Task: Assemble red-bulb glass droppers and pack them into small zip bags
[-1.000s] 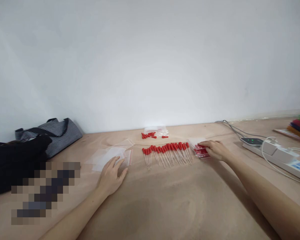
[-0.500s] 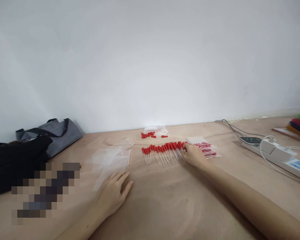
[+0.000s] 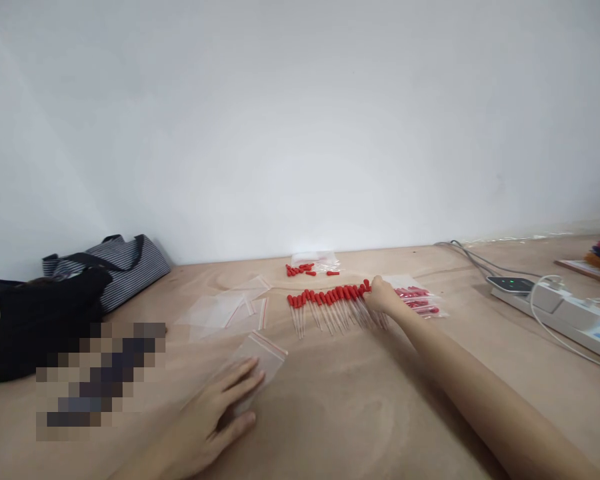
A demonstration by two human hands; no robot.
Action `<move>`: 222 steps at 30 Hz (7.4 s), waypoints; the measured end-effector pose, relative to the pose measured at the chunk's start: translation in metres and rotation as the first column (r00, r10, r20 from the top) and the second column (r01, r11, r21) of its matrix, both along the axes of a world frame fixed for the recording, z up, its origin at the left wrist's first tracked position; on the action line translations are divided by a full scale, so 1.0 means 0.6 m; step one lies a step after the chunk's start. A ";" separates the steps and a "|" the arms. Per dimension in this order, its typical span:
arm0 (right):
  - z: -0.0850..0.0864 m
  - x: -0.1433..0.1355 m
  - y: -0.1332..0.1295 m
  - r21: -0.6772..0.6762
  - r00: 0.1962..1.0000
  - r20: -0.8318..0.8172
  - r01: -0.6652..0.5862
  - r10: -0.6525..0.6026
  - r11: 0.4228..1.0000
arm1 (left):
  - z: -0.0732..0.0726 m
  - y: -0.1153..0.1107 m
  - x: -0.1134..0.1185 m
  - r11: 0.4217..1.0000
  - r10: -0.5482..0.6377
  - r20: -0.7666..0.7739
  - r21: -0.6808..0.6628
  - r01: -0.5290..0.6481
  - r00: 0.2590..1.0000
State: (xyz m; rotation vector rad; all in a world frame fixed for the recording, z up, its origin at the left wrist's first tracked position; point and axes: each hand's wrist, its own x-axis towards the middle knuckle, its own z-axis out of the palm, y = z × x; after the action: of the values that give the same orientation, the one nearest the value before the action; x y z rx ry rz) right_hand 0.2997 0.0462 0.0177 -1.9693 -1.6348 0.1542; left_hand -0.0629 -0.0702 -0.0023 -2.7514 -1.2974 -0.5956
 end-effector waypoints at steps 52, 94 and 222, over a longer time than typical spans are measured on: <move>-0.046 -0.090 -0.169 0.098 0.109 -0.985 -0.259 0.130 0.961 | 0.017 0.034 0.206 0.907 -0.124 0.182 -0.377 0.186 0.975; -0.048 -0.055 -0.150 0.115 0.596 -0.558 -0.634 0.577 0.765 | 0.035 0.034 0.141 0.916 -0.143 0.088 -0.367 0.166 0.986; 0.010 -0.027 -0.036 0.021 0.966 -0.083 -0.245 0.246 0.969 | 0.038 0.028 0.134 0.887 -0.106 0.081 -0.443 0.131 0.991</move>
State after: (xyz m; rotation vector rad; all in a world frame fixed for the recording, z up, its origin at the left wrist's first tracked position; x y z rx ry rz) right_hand 0.2834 0.0249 0.0236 -1.7210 -1.8145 0.3192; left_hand 0.0176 -0.0534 0.0206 -3.2242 -1.4436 -0.4213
